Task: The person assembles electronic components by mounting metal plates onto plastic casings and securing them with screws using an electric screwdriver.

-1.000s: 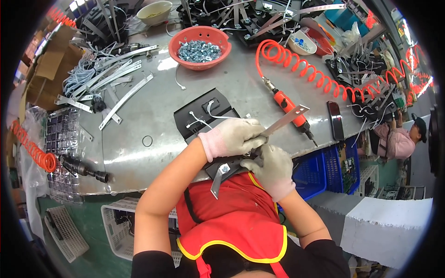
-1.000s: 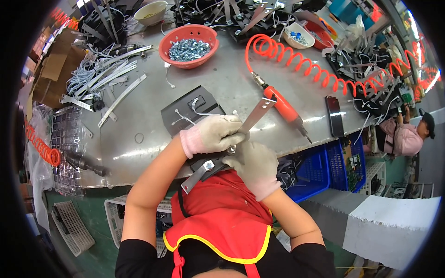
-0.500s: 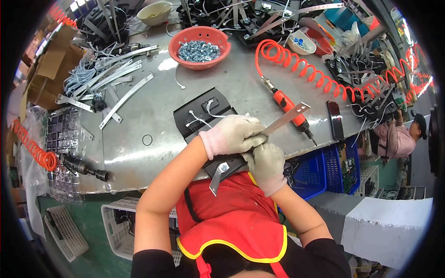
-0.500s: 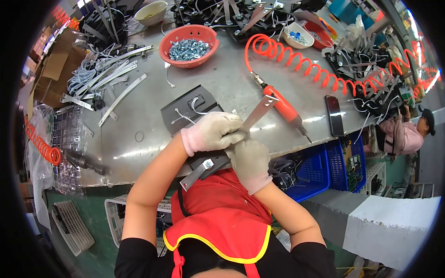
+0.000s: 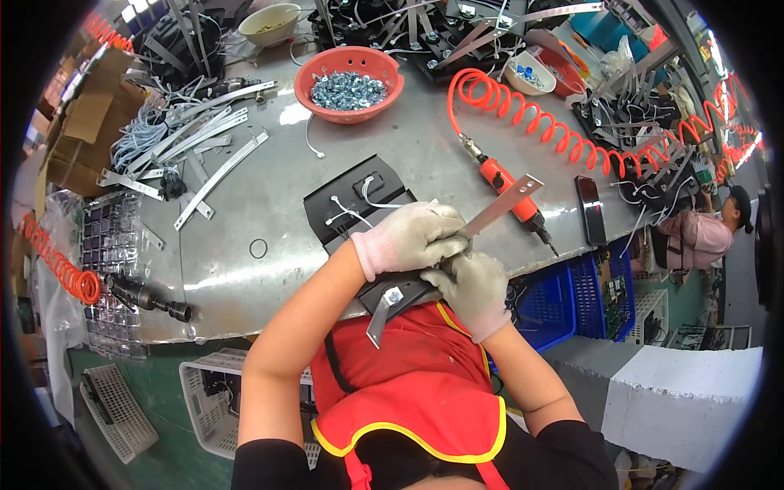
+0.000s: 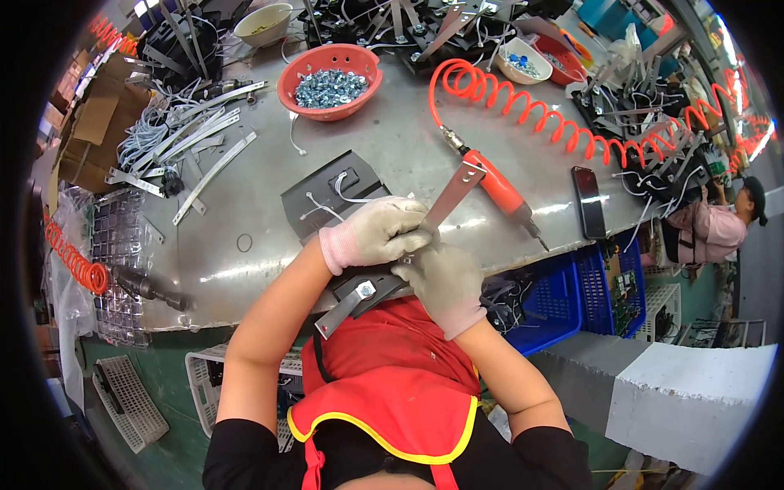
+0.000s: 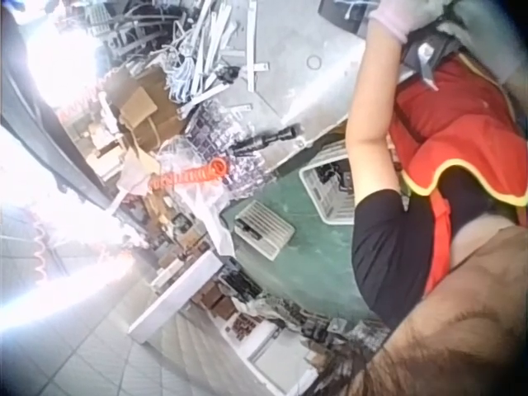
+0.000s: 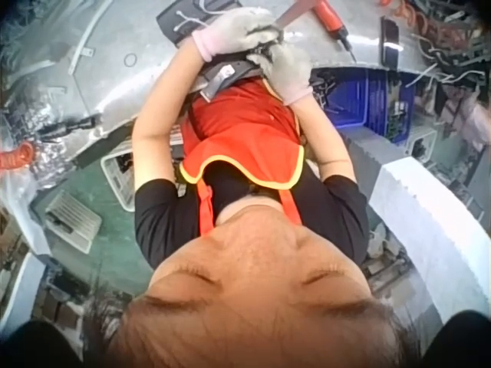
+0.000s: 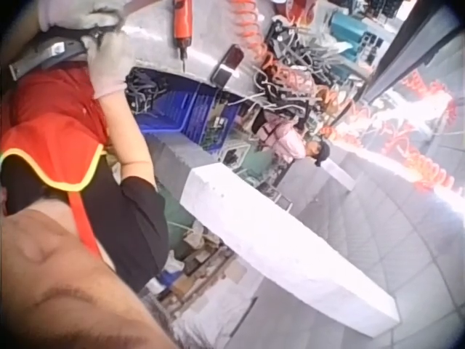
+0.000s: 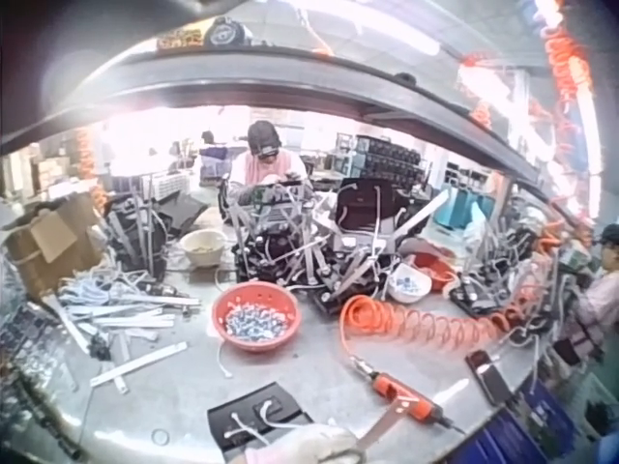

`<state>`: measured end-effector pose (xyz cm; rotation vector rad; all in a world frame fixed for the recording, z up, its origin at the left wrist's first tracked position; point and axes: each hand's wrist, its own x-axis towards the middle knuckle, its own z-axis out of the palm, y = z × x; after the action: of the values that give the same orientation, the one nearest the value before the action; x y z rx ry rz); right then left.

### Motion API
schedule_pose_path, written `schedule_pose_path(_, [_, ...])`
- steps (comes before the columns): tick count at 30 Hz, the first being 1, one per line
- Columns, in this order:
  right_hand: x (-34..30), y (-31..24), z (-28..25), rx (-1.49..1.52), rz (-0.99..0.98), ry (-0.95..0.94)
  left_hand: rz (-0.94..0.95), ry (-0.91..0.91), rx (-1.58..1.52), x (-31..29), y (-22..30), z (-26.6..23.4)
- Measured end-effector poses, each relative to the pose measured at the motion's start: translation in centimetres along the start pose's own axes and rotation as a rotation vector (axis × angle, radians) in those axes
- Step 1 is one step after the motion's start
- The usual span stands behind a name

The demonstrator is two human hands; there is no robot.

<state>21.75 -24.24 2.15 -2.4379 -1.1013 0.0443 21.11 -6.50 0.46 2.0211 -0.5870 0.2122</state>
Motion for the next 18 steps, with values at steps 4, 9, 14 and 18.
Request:
schedule_pose_path(4, [0.1,-0.2,-0.7,0.160,-0.108,0.103,-0.017,0.004,-0.029,0.1,0.1,-0.1])
schedule_pose_path(9, [0.3,0.6,0.6,0.107,-0.067,0.071,-0.015,0.025,-0.058,0.0,-0.5,0.3])
schedule_pose_path(14, [0.0,0.4,0.4,0.029,-0.040,0.065,0.003,0.053,-0.143,-0.3,-0.9,0.7])
schedule_pose_path(18, [-0.4,1.8,1.6,0.220,-0.035,0.116,0.014,0.084,-0.116,-0.3,-1.2,0.9])
